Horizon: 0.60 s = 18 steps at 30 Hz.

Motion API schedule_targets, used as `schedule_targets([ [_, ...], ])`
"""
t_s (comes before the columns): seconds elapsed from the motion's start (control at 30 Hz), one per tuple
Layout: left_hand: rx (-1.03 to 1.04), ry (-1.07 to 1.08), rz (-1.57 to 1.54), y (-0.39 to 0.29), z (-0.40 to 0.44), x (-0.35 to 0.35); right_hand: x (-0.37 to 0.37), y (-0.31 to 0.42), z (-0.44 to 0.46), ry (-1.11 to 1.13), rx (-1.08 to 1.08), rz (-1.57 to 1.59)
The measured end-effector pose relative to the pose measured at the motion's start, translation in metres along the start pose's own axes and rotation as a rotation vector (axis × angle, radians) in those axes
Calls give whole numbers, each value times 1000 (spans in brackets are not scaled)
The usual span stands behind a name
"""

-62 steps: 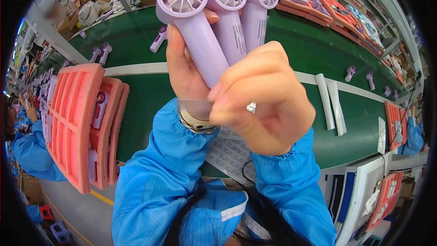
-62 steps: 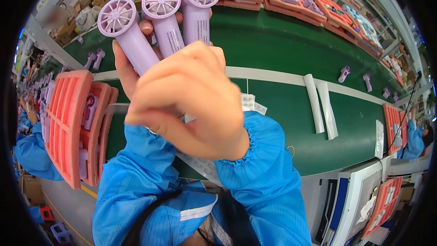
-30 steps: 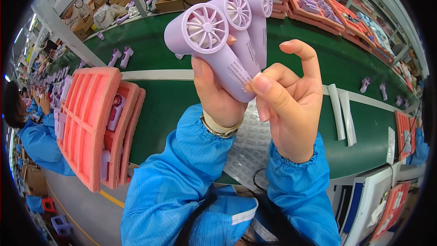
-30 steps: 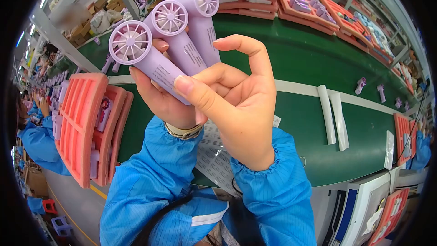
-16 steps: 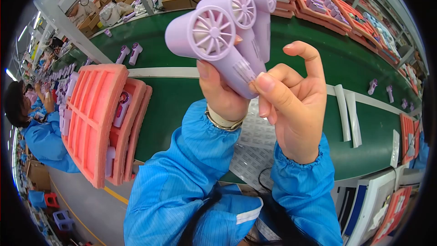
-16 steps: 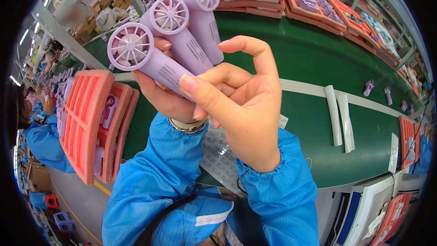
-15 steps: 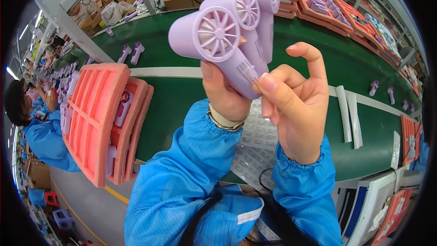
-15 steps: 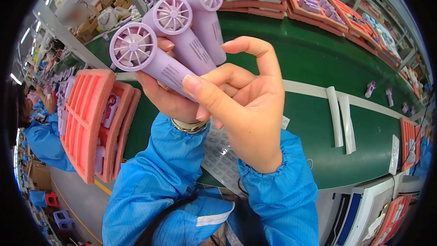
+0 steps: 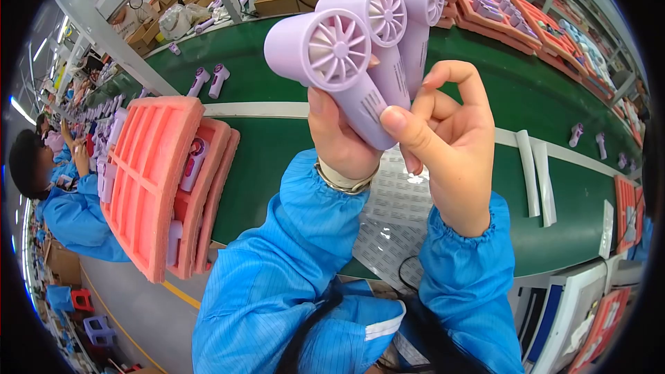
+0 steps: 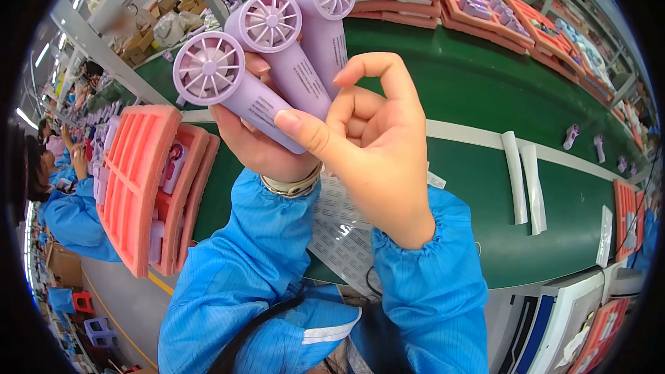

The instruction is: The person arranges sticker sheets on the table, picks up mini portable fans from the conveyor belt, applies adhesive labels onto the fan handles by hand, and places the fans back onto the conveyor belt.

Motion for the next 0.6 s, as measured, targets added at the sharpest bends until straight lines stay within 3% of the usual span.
schedule_targets([
  [0.2, -64, -65, -2, 5, 4, -4, -4, 3, 0, -23, -33, -26],
  [0.3, -63, -78, -6, 7, 3, -2, -5, 7, -5, -9, -408, -379],
  [0.37, -65, -130, 11, 6, 3, -2, 3, 11, -8, 155, -758, -655],
  [0.47, -11, -297, 144, 6, 7, -9, 11, 4, -11, 269, -711, -783],
  [0.53, -47, -237, 104, 3, 9, -9, 13, 4, -15, 261, -521, -886],
  [0.6, -31, -216, 113, 1, 11, -8, 14, 3, -15, 271, -555, -1003],
])
Point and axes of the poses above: each hand's wrist, its own z-axis towards the middle knuckle, its own x-axis out of the palm, y = z × x, the point moved 3 cm from there along z, towards the middle knuckle, and after that the axes turned 5 degrees about -x, right-handed, at the moved point
